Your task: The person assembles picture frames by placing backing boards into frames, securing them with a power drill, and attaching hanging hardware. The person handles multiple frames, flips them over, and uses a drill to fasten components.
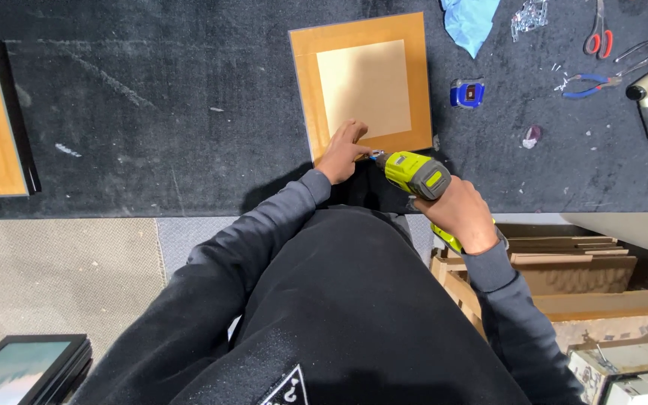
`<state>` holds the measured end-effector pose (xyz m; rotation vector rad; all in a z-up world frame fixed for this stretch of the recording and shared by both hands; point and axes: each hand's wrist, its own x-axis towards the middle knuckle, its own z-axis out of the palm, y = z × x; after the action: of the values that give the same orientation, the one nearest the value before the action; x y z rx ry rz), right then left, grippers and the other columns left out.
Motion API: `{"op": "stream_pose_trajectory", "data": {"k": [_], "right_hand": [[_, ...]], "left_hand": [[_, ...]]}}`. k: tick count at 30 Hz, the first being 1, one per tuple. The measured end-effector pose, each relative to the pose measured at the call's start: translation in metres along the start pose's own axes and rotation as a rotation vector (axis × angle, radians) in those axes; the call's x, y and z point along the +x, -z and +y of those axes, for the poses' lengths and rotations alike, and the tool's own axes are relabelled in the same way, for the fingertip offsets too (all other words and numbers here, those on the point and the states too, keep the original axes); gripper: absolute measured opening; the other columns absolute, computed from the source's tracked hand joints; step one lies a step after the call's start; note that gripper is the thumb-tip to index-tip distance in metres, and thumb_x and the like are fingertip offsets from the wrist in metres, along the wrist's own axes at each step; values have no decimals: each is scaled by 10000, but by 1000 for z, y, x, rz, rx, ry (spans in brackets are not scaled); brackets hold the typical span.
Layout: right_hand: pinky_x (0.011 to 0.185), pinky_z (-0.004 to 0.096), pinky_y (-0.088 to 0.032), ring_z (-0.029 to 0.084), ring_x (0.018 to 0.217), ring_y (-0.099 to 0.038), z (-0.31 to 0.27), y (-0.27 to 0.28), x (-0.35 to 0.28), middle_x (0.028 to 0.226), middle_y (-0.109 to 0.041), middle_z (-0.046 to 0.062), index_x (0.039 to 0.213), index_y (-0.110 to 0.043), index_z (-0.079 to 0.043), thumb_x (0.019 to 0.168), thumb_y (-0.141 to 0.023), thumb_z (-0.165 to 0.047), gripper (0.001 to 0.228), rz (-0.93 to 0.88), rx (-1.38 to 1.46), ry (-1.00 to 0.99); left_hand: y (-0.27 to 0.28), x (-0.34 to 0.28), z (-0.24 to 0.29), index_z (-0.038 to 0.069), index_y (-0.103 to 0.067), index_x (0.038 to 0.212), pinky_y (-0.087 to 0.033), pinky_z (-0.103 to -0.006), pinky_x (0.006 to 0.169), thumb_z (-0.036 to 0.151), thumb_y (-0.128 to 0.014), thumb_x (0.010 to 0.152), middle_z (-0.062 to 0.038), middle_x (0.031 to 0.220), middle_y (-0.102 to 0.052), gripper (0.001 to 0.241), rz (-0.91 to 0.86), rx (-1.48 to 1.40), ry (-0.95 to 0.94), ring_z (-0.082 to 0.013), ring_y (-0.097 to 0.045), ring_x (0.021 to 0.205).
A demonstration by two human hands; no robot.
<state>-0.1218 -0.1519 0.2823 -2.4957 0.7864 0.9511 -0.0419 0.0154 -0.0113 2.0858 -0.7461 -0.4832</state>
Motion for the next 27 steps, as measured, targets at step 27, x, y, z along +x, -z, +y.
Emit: {"op": "stream_pose_trajectory", "data": {"k": [27], "right_hand": [[822,549,-575,445,973,-741,-31,29,1,976,-769,221,1147,-736,25,792,-732,-586,707,-125,-123,46]], "left_hand": [[-2,-6,-25,71,-742,1065,-405,-476,1186,-157,-490,884,-135,1486,-506,386,130,-109,-201,-387,-352,1480]]}}
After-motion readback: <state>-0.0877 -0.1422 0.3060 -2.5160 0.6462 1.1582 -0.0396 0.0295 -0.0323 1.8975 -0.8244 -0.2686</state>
